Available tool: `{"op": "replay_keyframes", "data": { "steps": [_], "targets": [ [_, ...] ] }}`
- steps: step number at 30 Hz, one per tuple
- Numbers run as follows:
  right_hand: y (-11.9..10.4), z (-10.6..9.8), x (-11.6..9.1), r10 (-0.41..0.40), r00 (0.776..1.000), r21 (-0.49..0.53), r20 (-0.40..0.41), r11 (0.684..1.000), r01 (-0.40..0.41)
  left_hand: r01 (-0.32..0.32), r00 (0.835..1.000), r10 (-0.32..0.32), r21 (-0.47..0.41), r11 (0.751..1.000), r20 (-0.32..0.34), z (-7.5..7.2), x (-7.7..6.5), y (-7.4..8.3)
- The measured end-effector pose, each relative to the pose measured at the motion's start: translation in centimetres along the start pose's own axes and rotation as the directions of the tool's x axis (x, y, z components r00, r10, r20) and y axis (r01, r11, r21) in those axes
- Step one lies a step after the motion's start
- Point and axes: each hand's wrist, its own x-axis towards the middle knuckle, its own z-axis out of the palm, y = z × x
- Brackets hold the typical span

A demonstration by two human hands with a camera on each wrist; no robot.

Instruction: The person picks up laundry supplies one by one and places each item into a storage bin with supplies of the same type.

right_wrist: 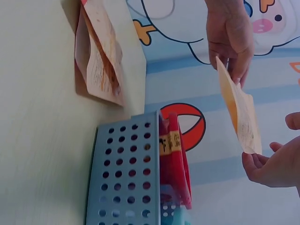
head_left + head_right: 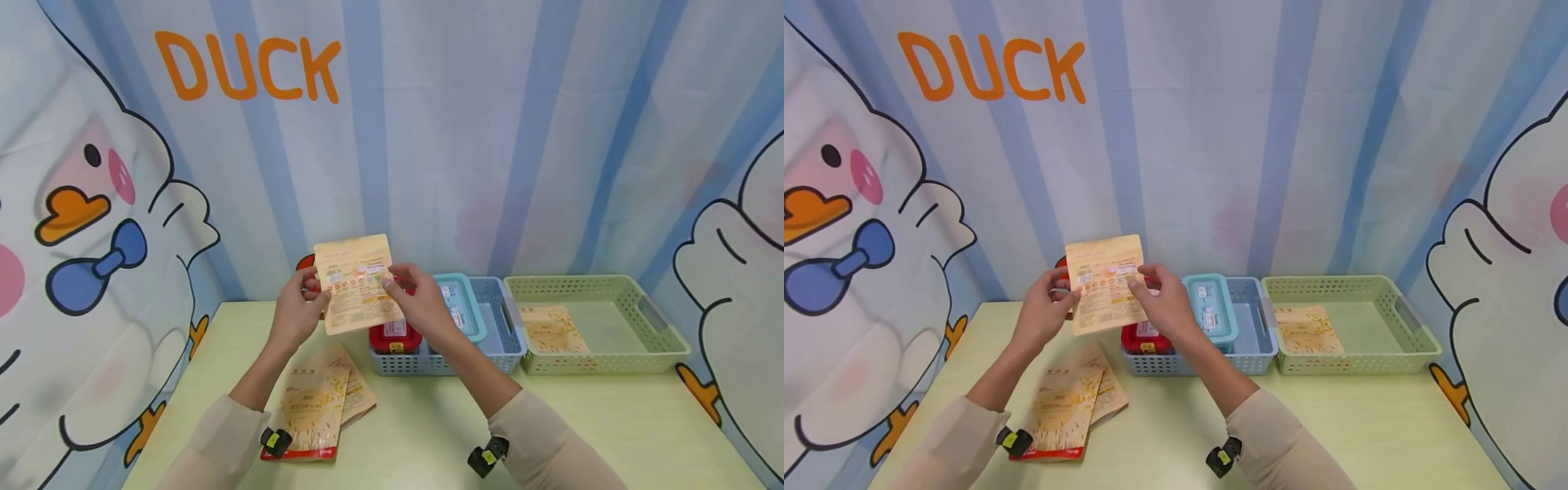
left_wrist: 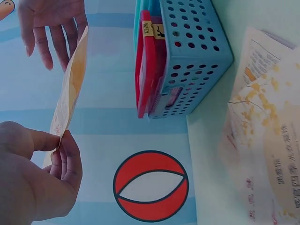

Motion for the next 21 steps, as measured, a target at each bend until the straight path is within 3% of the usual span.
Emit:
{"op": "replay_keyframes", "data": {
  "steps": [6, 13, 21],
  "targets": [
    [0.7, -1.8, -0.2, -0.034, 0.999, 0.039, -0.005, 0.999, 0.034, -0.032, 0.999, 0.032, -0.017, 0.999, 0.014, 1.2, 0.4, 1.4],
    [1.2, -3.7, -0.3, -0.090, 0.996, 0.063, -0.011, 0.994, 0.091, -0.064, 0.998, 0.064, 0.036, 0.997, 0.010, 2.8, 0.9, 2.6],
    [1.8, -5.1, -0.3, -0.055, 0.998, 0.080, -0.035, 0.995, 0.057, -0.064, 0.998, 0.064, 0.023, 0.998, 0.001, 4.3, 0.9, 3.4]
  ]
}}
